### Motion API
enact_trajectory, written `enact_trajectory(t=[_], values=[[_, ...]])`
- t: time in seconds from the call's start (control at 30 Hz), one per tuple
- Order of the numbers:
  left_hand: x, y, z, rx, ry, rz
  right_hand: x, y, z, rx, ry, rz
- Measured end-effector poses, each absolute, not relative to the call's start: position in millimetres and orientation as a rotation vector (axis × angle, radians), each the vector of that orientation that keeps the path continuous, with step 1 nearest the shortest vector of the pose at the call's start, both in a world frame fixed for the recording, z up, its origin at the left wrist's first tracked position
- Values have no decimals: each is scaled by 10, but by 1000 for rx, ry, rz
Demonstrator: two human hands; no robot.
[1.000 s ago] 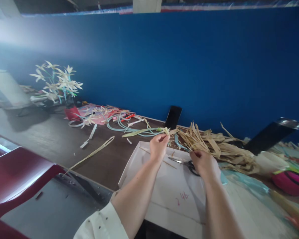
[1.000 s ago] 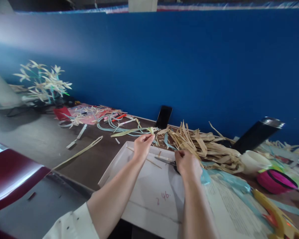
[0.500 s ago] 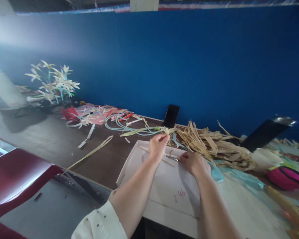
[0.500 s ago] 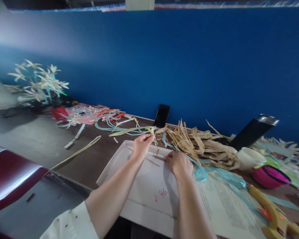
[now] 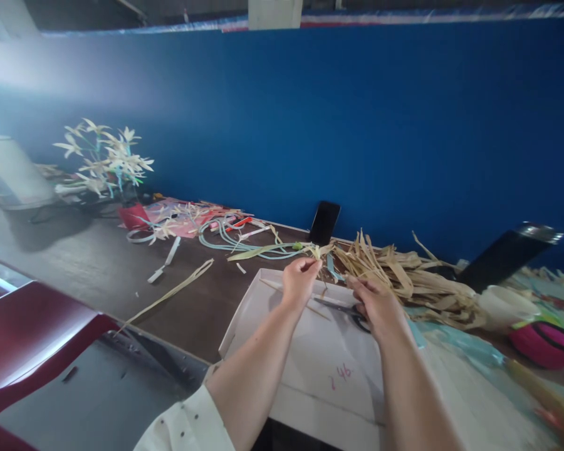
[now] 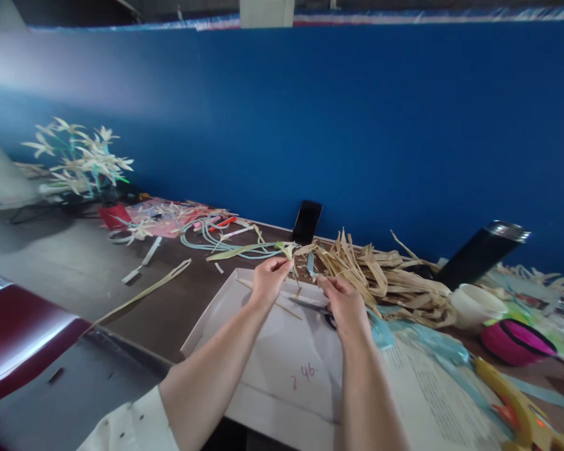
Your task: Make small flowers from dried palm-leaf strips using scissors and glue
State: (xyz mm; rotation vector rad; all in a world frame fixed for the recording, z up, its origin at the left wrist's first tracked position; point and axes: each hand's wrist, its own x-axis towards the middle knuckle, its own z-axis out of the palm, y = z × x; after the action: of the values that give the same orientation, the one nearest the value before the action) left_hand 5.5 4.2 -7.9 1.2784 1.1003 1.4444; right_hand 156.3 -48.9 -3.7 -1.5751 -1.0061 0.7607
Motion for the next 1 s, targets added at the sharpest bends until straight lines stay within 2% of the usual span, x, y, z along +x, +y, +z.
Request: enact_trajectory(t=[0.1, 0.23, 0.73, 1.0], values=[[61, 51, -91, 1251, 1083, 1419, 1538, -496, -14, -1314, -727, 1039], [67, 60, -114, 1222, 1060, 1381, 1515, -516, 27, -1142, -658, 1187], [100, 58, -151, 1238, 1044, 1283, 1473, -535, 53, -1155, -693, 1133], [114, 30, -123, 1246, 1014, 1246, 1459, -536, 66, -1024, -736, 1145]])
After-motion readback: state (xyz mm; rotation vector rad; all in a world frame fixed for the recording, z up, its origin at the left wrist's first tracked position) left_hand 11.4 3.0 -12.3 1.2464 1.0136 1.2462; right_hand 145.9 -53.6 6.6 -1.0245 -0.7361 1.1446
